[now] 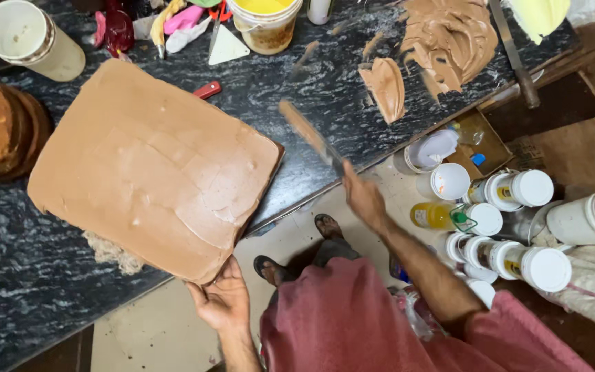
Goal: The person frosts a rectangular chocolate cake by applying and spreading chocolate frosting over the top and sides with a spatula and finishing with a textured scraper tool.
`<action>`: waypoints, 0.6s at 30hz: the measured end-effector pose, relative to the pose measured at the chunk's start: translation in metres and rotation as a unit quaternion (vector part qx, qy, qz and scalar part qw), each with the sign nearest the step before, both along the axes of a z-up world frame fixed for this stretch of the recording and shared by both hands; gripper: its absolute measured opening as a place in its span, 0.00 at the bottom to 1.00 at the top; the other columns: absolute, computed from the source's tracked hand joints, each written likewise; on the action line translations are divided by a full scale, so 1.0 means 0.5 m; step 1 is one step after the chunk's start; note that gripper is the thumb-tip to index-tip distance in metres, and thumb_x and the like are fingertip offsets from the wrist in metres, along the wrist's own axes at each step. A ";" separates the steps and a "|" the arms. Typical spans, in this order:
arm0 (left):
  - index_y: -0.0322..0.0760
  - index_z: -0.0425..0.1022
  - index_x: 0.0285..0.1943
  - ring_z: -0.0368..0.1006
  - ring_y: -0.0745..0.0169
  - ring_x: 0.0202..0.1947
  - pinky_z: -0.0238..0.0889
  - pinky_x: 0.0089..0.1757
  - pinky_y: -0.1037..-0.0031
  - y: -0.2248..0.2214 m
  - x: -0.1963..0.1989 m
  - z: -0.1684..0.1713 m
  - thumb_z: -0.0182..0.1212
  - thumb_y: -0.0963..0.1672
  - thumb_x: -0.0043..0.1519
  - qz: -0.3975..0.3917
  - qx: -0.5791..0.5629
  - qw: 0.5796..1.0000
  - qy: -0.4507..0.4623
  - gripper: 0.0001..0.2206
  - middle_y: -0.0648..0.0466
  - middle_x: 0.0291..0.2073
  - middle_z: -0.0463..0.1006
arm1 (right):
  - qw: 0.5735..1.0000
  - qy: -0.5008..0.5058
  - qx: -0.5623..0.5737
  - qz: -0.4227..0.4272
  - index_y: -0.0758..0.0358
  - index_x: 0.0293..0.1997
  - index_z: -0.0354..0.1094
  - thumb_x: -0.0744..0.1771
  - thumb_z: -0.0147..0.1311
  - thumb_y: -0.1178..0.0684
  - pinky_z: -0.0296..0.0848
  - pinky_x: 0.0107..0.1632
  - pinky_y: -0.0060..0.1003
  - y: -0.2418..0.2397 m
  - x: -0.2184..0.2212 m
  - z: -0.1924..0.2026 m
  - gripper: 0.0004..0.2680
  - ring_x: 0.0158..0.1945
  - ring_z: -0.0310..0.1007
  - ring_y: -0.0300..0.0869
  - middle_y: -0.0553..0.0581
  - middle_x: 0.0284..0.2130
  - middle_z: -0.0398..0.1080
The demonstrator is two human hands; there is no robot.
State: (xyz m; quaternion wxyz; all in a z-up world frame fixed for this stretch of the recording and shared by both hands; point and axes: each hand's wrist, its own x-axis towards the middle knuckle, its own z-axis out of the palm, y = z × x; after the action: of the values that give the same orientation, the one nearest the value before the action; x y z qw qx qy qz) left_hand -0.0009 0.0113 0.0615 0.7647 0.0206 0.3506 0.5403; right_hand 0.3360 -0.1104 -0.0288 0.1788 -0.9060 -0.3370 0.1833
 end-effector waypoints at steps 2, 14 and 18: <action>0.41 0.64 0.72 0.61 0.48 0.71 0.54 0.68 0.54 -0.002 -0.009 -0.028 0.49 0.52 0.71 0.037 -0.033 0.997 -0.055 0.23 0.48 0.70 0.67 | 0.992 0.104 0.065 -0.013 0.49 0.72 0.59 0.70 0.49 0.51 0.74 0.35 0.50 -0.039 -0.010 0.005 0.19 0.29 0.76 0.59 0.70 0.25 0.74; 0.35 0.73 0.59 0.64 0.50 0.68 0.57 0.68 0.57 -0.011 -0.060 -0.147 0.55 0.49 0.68 0.104 -0.052 0.988 -0.098 0.17 0.48 0.64 0.72 | 0.990 -0.100 -0.091 -0.031 0.43 0.73 0.57 0.64 0.48 0.63 0.72 0.41 0.60 -0.049 0.048 -0.018 0.26 0.36 0.74 0.66 0.74 0.44 0.65; 0.41 0.77 0.57 0.67 0.55 0.66 0.60 0.67 0.63 -0.023 -0.054 -0.149 0.63 0.48 0.69 0.109 0.059 0.985 -0.121 0.12 0.53 0.60 0.76 | 0.997 0.059 0.058 0.003 0.45 0.72 0.61 0.70 0.48 0.54 0.69 0.29 0.44 -0.109 0.176 -0.003 0.19 0.27 0.69 0.51 0.62 0.35 0.68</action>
State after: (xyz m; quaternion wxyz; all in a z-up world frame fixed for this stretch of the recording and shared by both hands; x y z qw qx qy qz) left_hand -0.0278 -0.0004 -0.0131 0.7354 -0.0378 0.2230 0.6388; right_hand 0.4240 -0.1647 -0.0302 0.2504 -0.8805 -0.3387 0.2174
